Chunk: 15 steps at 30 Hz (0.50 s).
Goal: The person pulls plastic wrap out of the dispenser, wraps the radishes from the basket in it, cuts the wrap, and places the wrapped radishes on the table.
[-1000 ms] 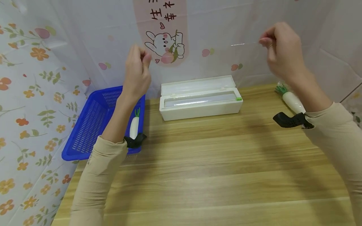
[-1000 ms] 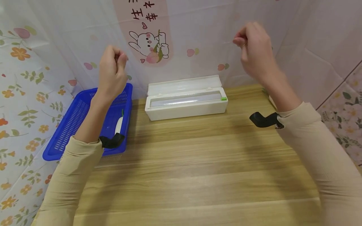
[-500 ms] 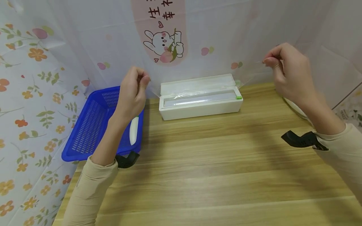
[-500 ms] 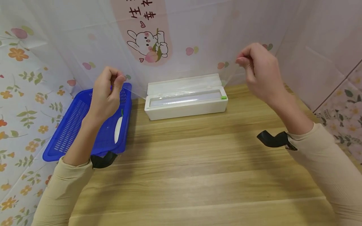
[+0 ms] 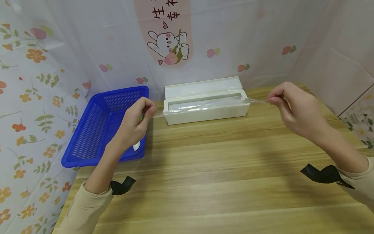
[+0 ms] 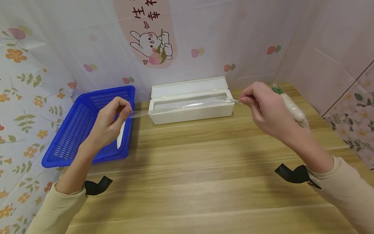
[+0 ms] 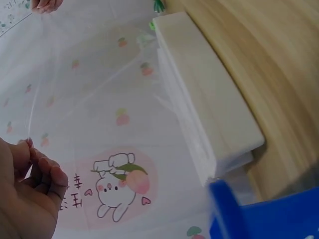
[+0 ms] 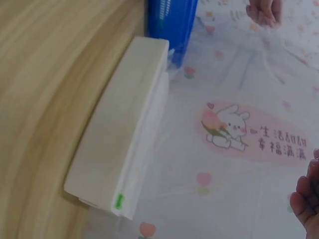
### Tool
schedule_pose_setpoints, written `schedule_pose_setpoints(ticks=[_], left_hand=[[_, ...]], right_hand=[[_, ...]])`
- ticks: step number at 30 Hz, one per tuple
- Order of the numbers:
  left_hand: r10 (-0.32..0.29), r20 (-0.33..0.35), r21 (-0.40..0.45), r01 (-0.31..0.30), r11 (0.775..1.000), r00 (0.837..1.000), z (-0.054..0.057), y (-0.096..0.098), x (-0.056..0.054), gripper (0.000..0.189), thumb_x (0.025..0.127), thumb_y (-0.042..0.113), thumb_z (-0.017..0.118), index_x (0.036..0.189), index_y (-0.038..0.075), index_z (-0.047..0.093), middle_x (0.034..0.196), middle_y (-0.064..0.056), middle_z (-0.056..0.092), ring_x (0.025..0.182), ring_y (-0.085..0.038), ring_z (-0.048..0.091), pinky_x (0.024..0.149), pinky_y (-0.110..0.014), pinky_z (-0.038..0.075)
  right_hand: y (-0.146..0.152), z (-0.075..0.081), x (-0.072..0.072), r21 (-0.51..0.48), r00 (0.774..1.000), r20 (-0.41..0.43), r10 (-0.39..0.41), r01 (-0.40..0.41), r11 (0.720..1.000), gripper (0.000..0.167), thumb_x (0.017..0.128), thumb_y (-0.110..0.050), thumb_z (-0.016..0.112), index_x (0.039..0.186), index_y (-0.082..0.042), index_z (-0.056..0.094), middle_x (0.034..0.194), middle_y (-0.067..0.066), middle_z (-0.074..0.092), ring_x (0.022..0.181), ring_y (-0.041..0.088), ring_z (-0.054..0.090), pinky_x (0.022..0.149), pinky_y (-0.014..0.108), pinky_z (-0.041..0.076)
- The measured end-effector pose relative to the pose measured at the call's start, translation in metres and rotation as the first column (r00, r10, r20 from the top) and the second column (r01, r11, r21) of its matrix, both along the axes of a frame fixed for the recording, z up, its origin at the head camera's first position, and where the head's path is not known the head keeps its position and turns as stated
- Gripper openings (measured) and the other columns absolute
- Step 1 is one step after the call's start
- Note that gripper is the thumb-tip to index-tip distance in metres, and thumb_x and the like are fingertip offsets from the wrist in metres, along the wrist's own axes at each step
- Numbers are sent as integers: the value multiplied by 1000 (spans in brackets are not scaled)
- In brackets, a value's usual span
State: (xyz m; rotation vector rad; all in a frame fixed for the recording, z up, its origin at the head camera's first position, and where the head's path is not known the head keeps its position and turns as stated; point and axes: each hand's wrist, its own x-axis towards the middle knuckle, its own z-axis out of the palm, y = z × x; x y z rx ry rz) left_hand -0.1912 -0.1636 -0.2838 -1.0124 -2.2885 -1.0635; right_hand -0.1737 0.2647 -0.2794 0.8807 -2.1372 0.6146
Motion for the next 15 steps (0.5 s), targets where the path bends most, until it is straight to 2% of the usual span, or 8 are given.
schedule_pose_setpoints(ticks=[7,11,15], left_hand=[[-43,96,-71,50,996,994,-19,-9,12,10,100,-8,53,97,2,54,82,-1,50,73,-13,46,65,-25,38],[-69,128,-97,81,992,989,-29,-11,15,12,100,-8,53,97,3,54,80,2,47,69,-11,44,62,-26,38],[-83,183,-127,108,986,980,-37,-12,17,12,100,-6,53,96,5,54,78,3,45,65,-10,41,58,-26,37]], right_hand=[[-8,-20,13,-4,994,32,105,-105,994,47,106,-39,44,91,3,60,84,7,61,78,7,48,74,14,36],[-16,-33,17,-14,989,34,146,-146,989,43,105,-39,45,89,-2,61,83,3,61,76,7,48,70,16,38],[-21,-45,20,8,981,95,169,-170,985,42,105,-39,43,91,-5,61,85,-1,59,76,6,47,68,17,39]])
